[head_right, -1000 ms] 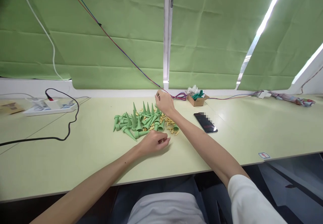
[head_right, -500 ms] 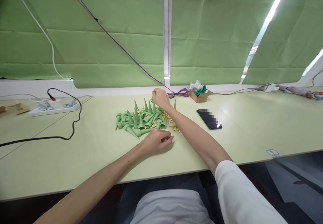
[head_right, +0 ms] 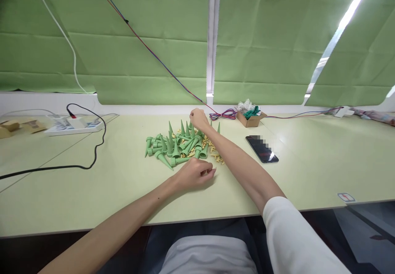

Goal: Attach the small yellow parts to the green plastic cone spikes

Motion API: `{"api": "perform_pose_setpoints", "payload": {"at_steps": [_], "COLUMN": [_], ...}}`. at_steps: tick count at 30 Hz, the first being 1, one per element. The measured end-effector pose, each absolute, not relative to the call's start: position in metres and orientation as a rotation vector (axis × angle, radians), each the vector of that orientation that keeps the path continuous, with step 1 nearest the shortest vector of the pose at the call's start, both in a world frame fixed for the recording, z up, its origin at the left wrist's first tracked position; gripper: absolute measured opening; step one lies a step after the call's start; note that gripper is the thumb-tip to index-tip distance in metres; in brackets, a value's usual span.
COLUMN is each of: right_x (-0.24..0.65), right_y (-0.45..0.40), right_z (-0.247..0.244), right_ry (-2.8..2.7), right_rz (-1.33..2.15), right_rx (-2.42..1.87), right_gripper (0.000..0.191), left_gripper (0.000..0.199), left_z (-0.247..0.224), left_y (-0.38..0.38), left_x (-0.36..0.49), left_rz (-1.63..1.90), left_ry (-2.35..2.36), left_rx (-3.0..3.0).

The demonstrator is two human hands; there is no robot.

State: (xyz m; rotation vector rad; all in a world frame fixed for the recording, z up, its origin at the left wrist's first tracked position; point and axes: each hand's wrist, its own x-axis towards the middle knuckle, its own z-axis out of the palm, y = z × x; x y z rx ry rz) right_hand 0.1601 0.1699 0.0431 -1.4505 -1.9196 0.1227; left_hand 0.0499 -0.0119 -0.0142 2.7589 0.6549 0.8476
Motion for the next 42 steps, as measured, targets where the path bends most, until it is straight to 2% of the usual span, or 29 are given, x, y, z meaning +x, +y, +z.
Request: {"api": "perform_pose_setpoints", "payload": {"at_steps": [6, 16, 42], "right_x": [0.162, 0.162, 0.158], "right_y": [0.172, 0.172, 0.167], "right_z": [0.044, 0.048, 0.06], "right_ry": [-1.998, -1.991, -2.02], "right_rz": [0.176, 0.351, 0.53], "right_rx": [-1.42, -1.413, -1.525], "right_gripper": [0.024, 0.036, 0.028], "left_gripper": [0.037, 0.037, 0.036], "left_z": [-0.015, -0.015, -0.013], "left_y": [-0.012, -0.013, -0.015], "left_x": [0.05, 0.05, 0.05], "left_rz": [0.856, 0.866, 0.853], "left_ry": [0.619, 0.62, 0.632], "left_rx": [2.766, 2.763, 2.757]}}
